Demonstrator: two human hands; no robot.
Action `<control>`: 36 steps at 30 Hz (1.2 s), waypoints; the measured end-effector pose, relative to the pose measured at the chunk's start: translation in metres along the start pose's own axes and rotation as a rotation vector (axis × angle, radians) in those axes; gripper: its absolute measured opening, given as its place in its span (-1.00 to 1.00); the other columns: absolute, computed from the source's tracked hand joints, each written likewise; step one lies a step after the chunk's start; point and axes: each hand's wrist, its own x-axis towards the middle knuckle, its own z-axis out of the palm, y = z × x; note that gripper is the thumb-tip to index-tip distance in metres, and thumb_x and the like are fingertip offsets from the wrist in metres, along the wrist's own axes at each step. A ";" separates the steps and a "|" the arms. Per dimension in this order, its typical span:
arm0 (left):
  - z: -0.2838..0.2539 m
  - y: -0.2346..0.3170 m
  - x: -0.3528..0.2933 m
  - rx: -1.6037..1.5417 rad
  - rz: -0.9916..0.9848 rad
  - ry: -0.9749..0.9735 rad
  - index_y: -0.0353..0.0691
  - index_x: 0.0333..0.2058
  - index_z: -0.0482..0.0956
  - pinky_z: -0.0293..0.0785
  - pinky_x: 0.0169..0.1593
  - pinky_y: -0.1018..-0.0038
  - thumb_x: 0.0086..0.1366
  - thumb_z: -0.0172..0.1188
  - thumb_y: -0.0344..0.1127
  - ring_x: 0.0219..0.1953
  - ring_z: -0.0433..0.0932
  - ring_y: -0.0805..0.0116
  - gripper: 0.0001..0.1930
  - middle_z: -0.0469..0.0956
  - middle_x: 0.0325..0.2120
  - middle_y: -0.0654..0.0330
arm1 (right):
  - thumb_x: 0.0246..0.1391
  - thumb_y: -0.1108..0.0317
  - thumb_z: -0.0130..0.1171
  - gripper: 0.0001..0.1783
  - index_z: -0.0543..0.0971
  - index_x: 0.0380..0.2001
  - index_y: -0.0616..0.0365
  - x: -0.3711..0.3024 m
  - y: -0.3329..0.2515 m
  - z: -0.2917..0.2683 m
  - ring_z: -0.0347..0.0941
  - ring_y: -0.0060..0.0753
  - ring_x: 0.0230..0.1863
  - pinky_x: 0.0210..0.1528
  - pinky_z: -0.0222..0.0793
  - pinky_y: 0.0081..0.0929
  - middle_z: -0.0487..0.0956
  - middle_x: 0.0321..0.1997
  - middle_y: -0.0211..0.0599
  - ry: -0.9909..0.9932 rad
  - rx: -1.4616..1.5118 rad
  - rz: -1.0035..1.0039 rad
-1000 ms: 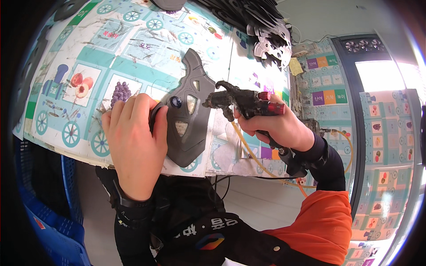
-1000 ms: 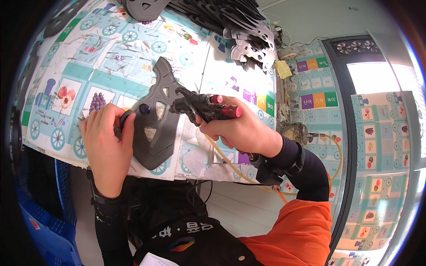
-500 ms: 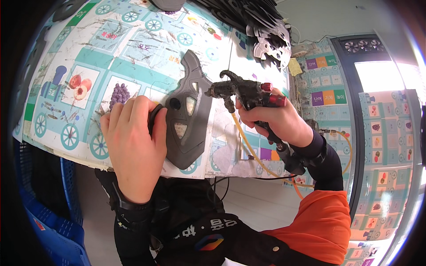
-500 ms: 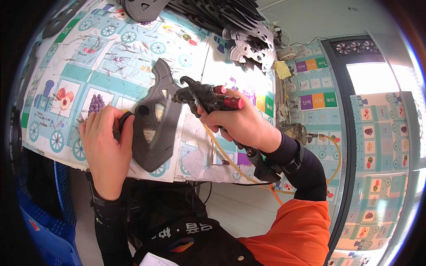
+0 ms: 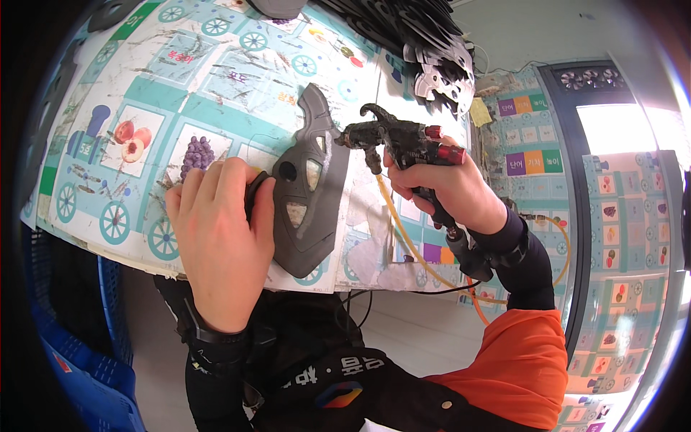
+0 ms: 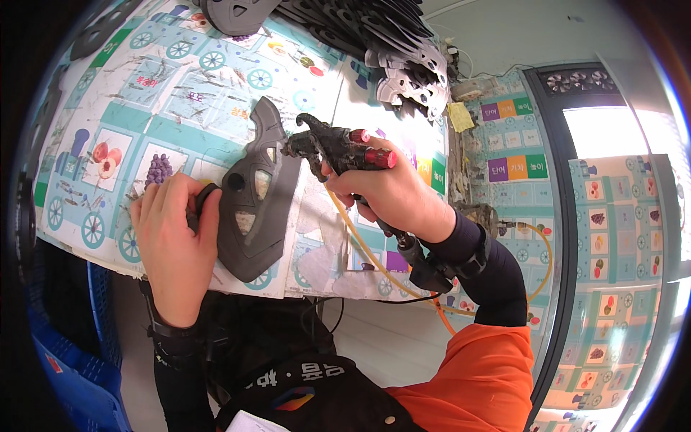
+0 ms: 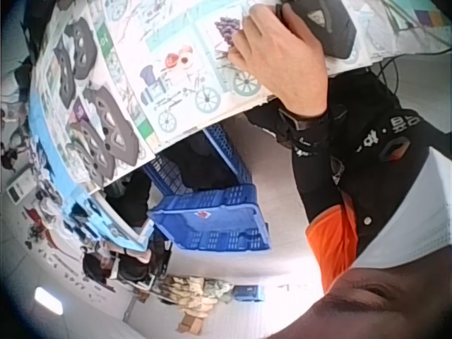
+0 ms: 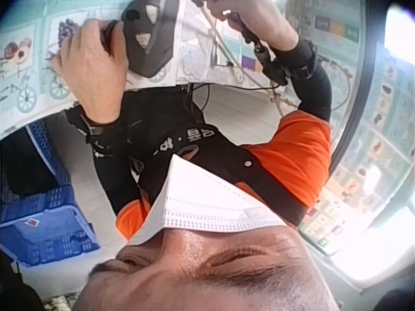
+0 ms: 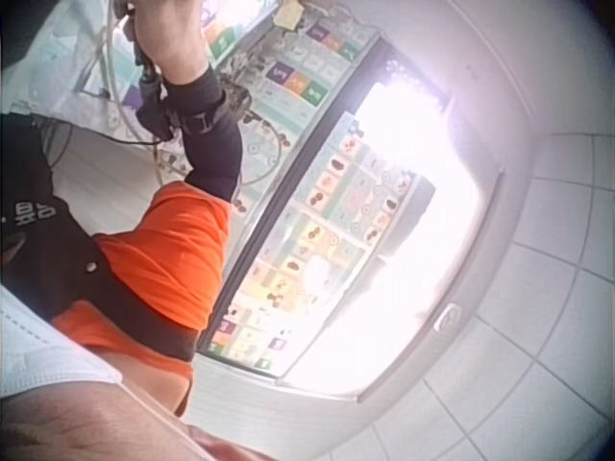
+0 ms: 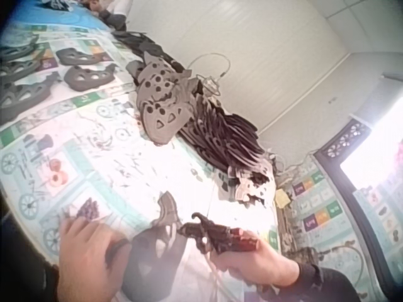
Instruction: The person uses a specialized tool to punch or apply pressure to specific points on dark grey shoe upper components. The person picks up individual components from a stack, places them on the work surface, uses the tool on them, and then moves them to a collection area.
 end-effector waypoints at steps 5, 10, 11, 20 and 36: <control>0.000 -0.001 0.000 -0.003 -0.001 0.004 -0.19 -0.28 0.51 0.31 -0.07 0.17 0.32 0.35 -0.37 -0.25 0.51 0.08 -0.84 0.58 -0.34 0.20 | 0.13 0.54 0.23 -0.97 0.64 -0.34 0.24 0.004 -0.010 0.002 0.29 -0.73 -0.69 -0.61 0.14 -0.63 0.50 -0.53 -0.49 -0.012 0.116 0.097; 0.000 0.000 0.000 -0.007 0.005 0.007 -0.20 -0.28 0.50 0.31 -0.06 0.16 0.31 0.35 -0.37 -0.24 0.50 0.07 -0.84 0.58 -0.34 0.18 | 0.11 0.57 0.25 -0.94 0.66 -0.40 0.18 0.006 -0.005 -0.001 0.31 -0.64 -0.69 -0.57 0.20 -0.59 0.51 -0.51 -0.48 -0.072 -0.086 -0.047; 0.000 0.000 0.000 -0.008 0.005 0.007 -0.20 -0.28 0.50 0.31 -0.06 0.16 0.31 0.35 -0.37 -0.24 0.50 0.07 -0.84 0.58 -0.34 0.18 | 0.09 0.57 0.26 -0.94 0.66 -0.39 0.18 0.006 -0.006 -0.001 0.32 -0.62 -0.69 -0.56 0.22 -0.58 0.52 -0.49 -0.46 -0.084 -0.085 -0.042; 0.000 -0.001 -0.001 -0.011 0.006 0.004 -0.20 -0.27 0.49 0.31 -0.08 0.16 0.32 0.35 -0.37 -0.25 0.49 0.06 -0.83 0.57 -0.34 0.17 | 0.16 0.57 0.24 -0.95 0.66 -0.33 0.21 -0.001 -0.016 0.005 0.34 -0.70 -0.58 -0.52 0.22 -0.63 0.54 -0.39 -0.46 -0.084 -0.016 0.041; 0.000 -0.002 -0.001 -0.009 0.015 0.027 -0.19 -0.29 0.47 0.31 -0.09 0.17 0.33 0.34 -0.35 -0.27 0.49 0.07 -0.82 0.55 -0.38 0.17 | 0.20 0.43 0.30 -0.86 0.62 -0.19 0.19 -0.022 -0.010 0.010 0.25 -0.81 -0.63 -0.57 0.08 -0.65 0.49 -0.54 -0.58 -0.071 0.079 0.175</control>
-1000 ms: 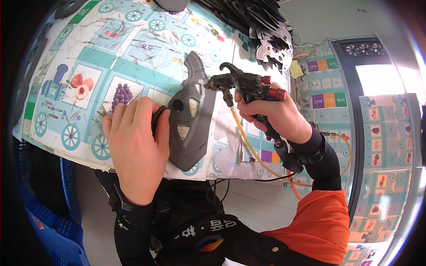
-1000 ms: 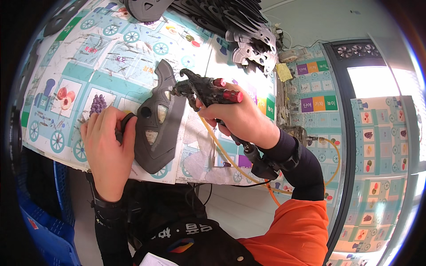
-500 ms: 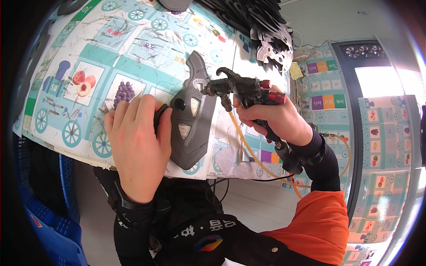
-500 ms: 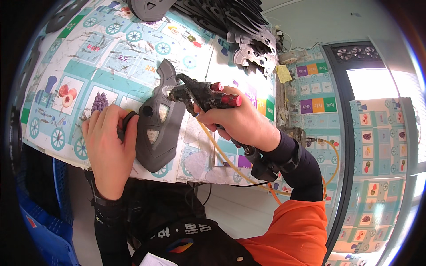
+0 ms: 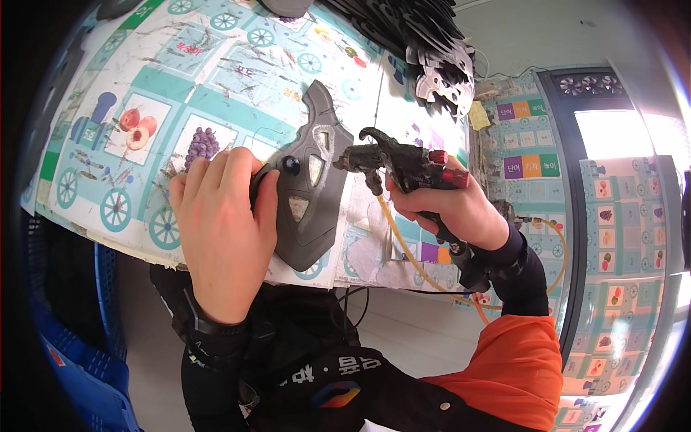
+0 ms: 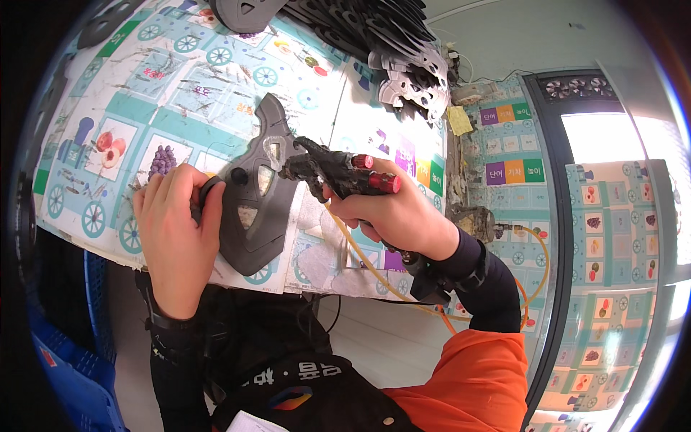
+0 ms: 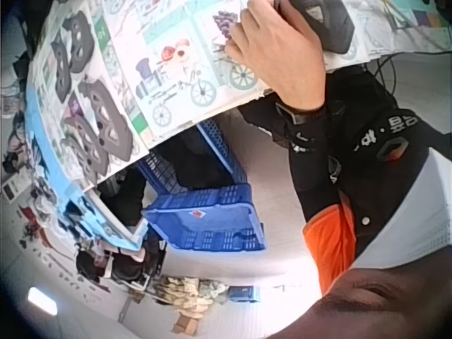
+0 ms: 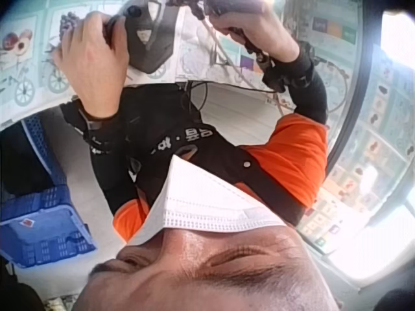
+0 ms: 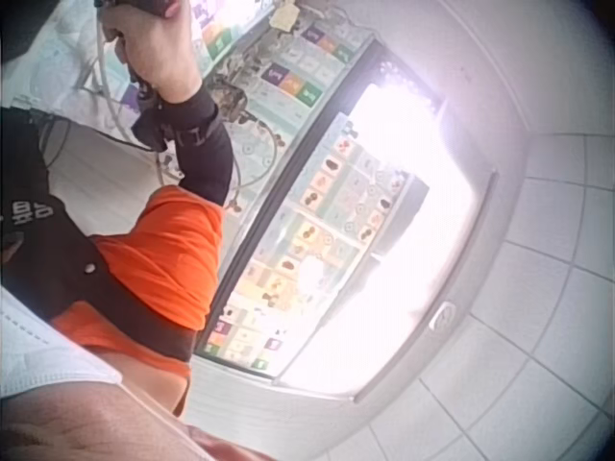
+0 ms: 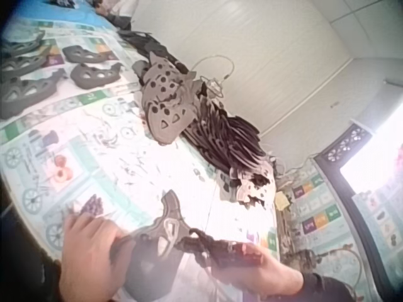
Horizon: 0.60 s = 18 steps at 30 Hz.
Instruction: The person uses a specialized tool to punch or apply pressure to specific points on dark grey shoe upper components. The person picks up individual components from a stack, places them on the work surface, uses the tool on them, and then moves them to a collection area.
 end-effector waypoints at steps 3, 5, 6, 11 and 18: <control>0.002 0.000 0.000 -0.005 0.003 -0.006 -0.19 -0.30 0.47 0.31 -0.09 0.17 0.33 0.35 -0.35 -0.27 0.49 0.07 -0.82 0.56 -0.37 0.18 | 0.23 0.46 0.28 -0.89 0.63 -0.19 0.21 0.001 -0.001 0.000 0.26 -0.81 -0.61 -0.56 0.11 -0.65 0.50 -0.51 -0.56 -0.002 0.012 -0.006; 0.002 0.000 0.001 -0.003 -0.001 -0.014 -0.19 -0.30 0.48 0.31 -0.09 0.16 0.32 0.35 -0.35 -0.27 0.49 0.07 -0.82 0.56 -0.37 0.18 | 0.25 0.48 0.27 -0.91 0.63 -0.19 0.23 0.003 0.002 -0.001 0.27 -0.80 -0.60 -0.55 0.12 -0.65 0.50 -0.50 -0.55 -0.030 -0.062 -0.087; 0.001 0.000 0.001 -0.003 0.000 -0.006 -0.19 -0.30 0.48 0.31 -0.08 0.16 0.32 0.35 -0.35 -0.27 0.49 0.07 -0.82 0.57 -0.37 0.18 | 0.28 0.49 0.26 -0.92 0.63 -0.19 0.24 0.005 0.001 0.000 0.28 -0.79 -0.59 -0.54 0.13 -0.65 0.50 -0.48 -0.54 -0.063 -0.137 -0.169; 0.003 0.000 0.001 -0.018 0.019 0.056 -0.15 -0.32 0.50 0.27 -0.12 0.21 0.30 0.39 -0.40 -0.33 0.46 0.17 -0.82 0.47 -0.47 0.27 | 0.28 0.51 0.25 -0.93 0.64 -0.19 0.26 0.007 -0.006 0.005 0.30 -0.77 -0.56 -0.52 0.16 -0.64 0.51 -0.47 -0.53 -0.057 -0.093 -0.177; -0.002 0.000 0.000 -0.006 -0.009 -0.012 -0.20 -0.29 0.48 0.31 -0.07 0.16 0.32 0.34 -0.36 -0.24 0.50 0.07 -0.83 0.57 -0.36 0.17 | 0.18 0.43 0.31 -0.85 0.61 -0.18 0.17 0.003 -0.015 0.011 0.31 -0.79 -0.56 -0.52 0.14 -0.63 0.51 -0.51 -0.58 -0.059 0.000 0.000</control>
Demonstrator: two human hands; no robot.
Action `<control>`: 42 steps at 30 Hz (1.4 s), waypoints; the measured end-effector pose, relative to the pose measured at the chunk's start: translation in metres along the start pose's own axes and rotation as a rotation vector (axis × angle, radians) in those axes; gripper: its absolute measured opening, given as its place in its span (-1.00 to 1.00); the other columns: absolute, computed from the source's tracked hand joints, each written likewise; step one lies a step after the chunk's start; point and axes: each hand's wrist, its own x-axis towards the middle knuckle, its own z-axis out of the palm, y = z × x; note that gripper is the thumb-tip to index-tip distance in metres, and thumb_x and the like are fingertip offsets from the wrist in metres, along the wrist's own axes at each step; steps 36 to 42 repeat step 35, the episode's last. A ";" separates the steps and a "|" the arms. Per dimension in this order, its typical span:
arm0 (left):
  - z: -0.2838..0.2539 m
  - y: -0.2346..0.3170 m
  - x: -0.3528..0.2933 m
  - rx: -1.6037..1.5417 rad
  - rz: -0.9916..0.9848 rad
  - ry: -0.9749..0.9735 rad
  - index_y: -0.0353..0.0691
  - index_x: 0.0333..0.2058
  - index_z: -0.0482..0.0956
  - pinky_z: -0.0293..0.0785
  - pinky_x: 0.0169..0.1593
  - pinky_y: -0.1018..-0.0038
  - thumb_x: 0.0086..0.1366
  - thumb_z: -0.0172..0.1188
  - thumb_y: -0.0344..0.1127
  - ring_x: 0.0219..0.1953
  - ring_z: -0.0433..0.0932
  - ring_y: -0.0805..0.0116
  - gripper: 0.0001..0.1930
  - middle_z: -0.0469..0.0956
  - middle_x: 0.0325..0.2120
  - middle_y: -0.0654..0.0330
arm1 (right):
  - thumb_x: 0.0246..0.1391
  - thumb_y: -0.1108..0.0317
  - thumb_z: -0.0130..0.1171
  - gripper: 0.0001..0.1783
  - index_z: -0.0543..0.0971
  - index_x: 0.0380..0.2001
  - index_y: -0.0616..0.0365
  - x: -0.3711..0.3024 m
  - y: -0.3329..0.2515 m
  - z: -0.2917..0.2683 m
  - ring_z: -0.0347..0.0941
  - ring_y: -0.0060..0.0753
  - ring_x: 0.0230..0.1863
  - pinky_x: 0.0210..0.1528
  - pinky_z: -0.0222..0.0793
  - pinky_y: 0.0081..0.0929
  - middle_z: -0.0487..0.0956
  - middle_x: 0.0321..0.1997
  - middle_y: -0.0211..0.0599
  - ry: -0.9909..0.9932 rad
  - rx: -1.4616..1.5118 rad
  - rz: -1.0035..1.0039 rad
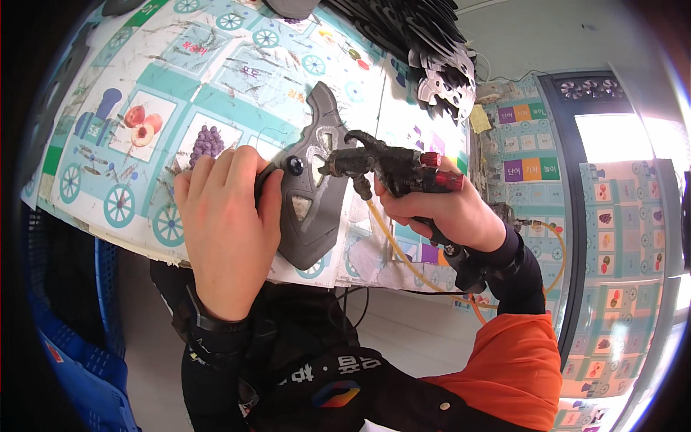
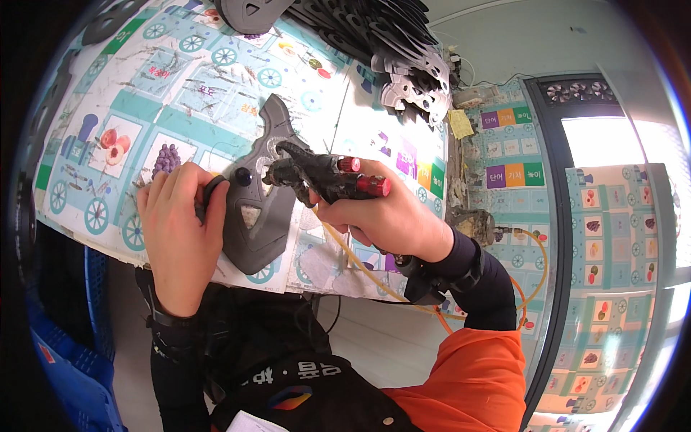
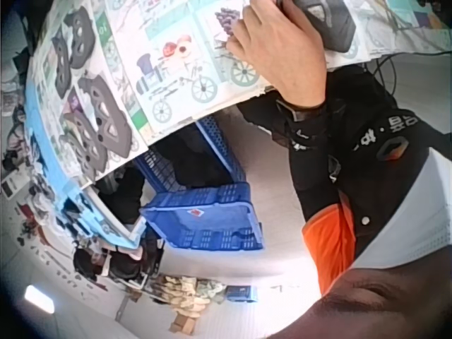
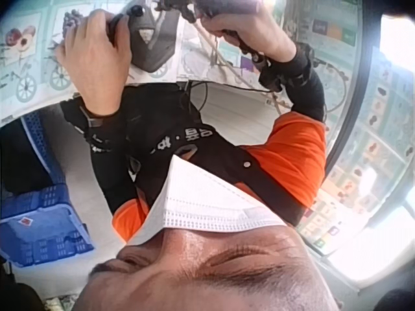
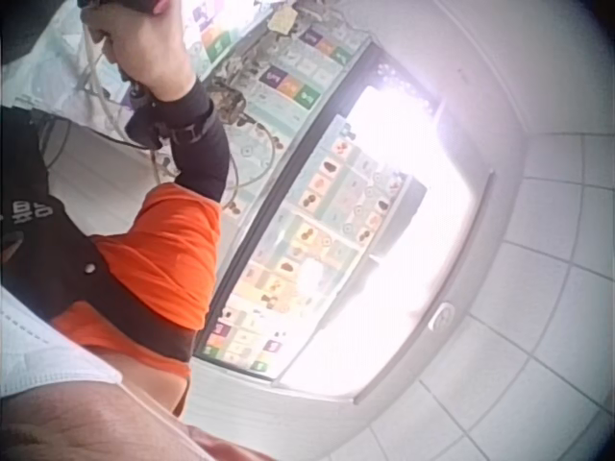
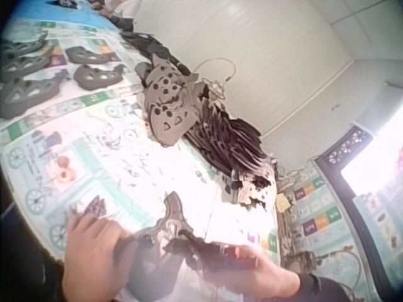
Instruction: The person uses a specialized tool to punch or apply pressure to specific points on dark grey shoe upper components. The person picks up individual components from a stack, places them on the work surface, uses the tool on them, and then moves them to a collection area.
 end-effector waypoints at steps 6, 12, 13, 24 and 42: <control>0.001 0.000 0.000 0.003 0.003 -0.011 -0.20 -0.27 0.49 0.32 -0.06 0.15 0.33 0.32 -0.34 -0.22 0.50 0.06 -0.84 0.57 -0.33 0.17 | 0.16 0.40 0.30 -0.80 0.61 -0.14 0.14 -0.007 0.006 0.002 0.28 -0.79 -0.58 -0.52 0.15 -0.62 0.51 -0.50 -0.59 -0.014 0.033 0.046; 0.003 -0.001 -0.001 0.009 0.003 -0.005 -0.20 -0.25 0.50 0.32 -0.06 0.15 0.33 0.32 -0.33 -0.22 0.50 0.06 -0.83 0.57 -0.33 0.17 | 0.17 0.38 0.30 -0.74 0.63 -0.07 0.11 -0.017 0.004 0.006 0.36 -0.78 -0.50 -0.46 0.26 -0.65 0.55 -0.43 -0.60 -0.034 -0.028 0.105; 0.003 -0.001 -0.001 0.005 0.002 -0.003 -0.20 -0.25 0.50 0.32 -0.06 0.15 0.33 0.32 -0.33 -0.23 0.50 0.06 -0.83 0.57 -0.33 0.17 | 0.17 0.38 0.30 -0.74 0.63 -0.07 0.11 -0.019 0.005 0.006 0.36 -0.78 -0.50 -0.46 0.26 -0.65 0.55 -0.43 -0.60 -0.033 -0.029 0.106; 0.001 0.000 -0.001 -0.010 -0.011 -0.015 -0.20 -0.25 0.50 0.31 -0.04 0.14 0.32 0.33 -0.34 -0.23 0.49 0.07 -0.83 0.57 -0.34 0.18 | 0.19 0.46 0.32 -0.64 0.60 0.07 0.21 -0.018 0.012 0.012 0.46 -0.75 -0.32 -0.31 0.40 -0.64 0.64 -0.24 -0.54 -0.008 0.012 0.086; 0.001 0.000 -0.001 -0.008 -0.019 -0.023 -0.20 -0.24 0.51 0.32 -0.02 0.15 0.32 0.33 -0.33 -0.22 0.50 0.08 -0.83 0.59 -0.33 0.18 | 0.19 0.48 0.33 -0.57 0.57 0.13 0.24 -0.010 0.003 0.016 0.50 -0.66 -0.13 0.01 0.47 -0.57 0.67 -0.10 -0.40 -0.110 -0.054 0.007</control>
